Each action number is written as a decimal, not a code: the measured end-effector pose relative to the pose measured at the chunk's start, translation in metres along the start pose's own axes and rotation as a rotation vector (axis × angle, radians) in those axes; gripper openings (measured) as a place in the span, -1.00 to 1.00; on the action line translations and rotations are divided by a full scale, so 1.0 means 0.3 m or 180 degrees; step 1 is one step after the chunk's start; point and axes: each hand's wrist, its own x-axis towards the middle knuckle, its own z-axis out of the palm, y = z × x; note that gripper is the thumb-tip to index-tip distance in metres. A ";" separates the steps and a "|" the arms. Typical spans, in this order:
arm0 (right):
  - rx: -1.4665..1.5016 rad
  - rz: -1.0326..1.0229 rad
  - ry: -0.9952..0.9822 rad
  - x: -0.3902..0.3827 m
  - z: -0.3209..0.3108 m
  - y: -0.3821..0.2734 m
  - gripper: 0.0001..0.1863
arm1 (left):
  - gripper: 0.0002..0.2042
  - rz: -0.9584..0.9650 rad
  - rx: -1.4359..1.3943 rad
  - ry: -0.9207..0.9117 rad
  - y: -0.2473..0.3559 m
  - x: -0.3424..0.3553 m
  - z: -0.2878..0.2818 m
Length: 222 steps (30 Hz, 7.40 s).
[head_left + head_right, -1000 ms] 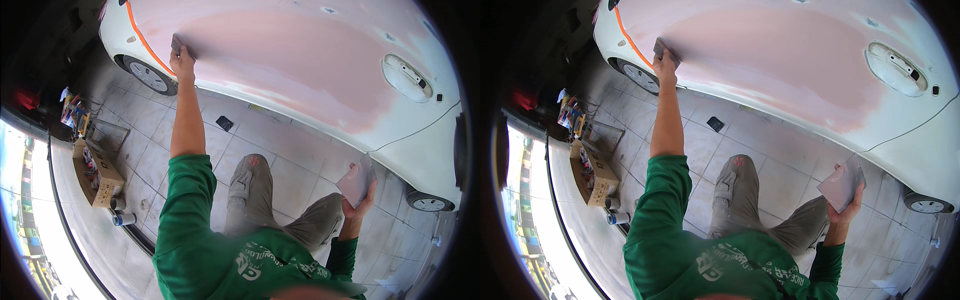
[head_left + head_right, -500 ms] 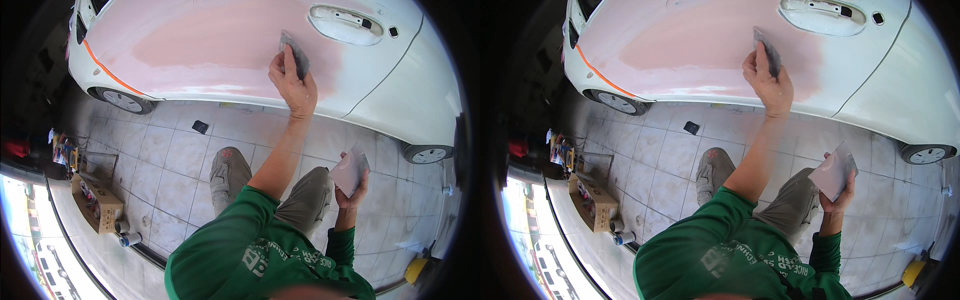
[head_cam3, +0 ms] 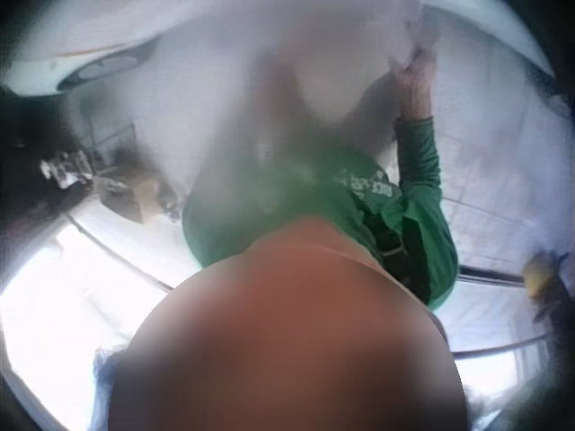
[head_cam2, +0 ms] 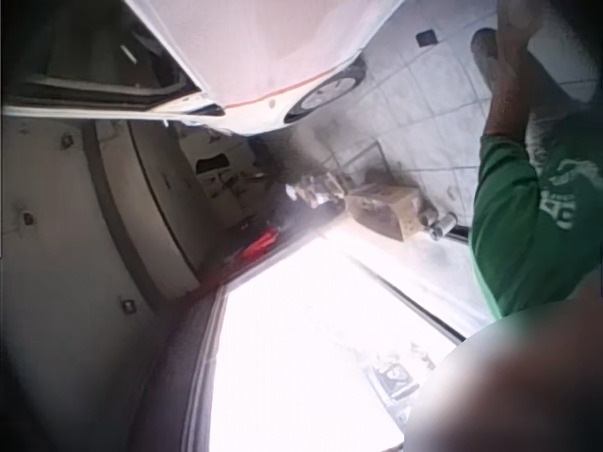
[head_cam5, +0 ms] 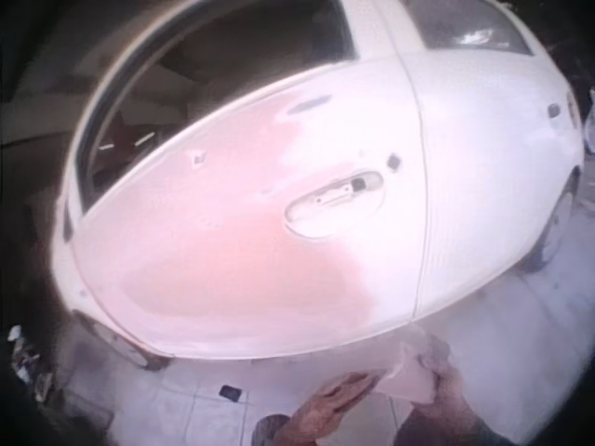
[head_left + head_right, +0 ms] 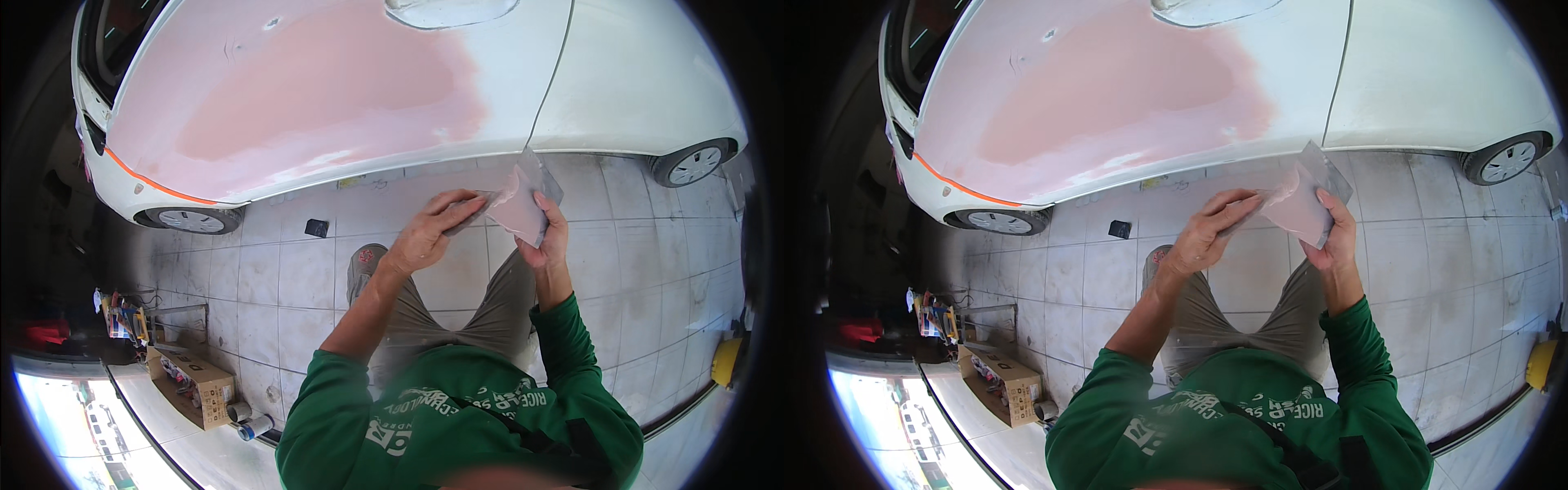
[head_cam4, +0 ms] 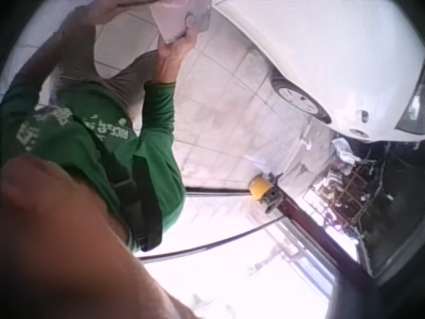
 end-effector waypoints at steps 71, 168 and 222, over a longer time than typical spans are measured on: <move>-0.3140 -0.1991 -0.0329 0.508 0.875 -0.613 -0.26 | -0.20 -0.0954 0.0311 0.4053 -0.147 0.741 0.452; -0.3196 -0.1949 -0.0209 0.519 0.865 -0.633 -0.20 | -0.40 -0.0399 0.0269 0.3928 -0.104 0.387 -0.218; -0.1793 -0.1988 -0.0331 0.519 0.752 -0.732 -0.43 | -0.35 -0.0642 0.0914 0.4147 -0.313 -0.010 -1.068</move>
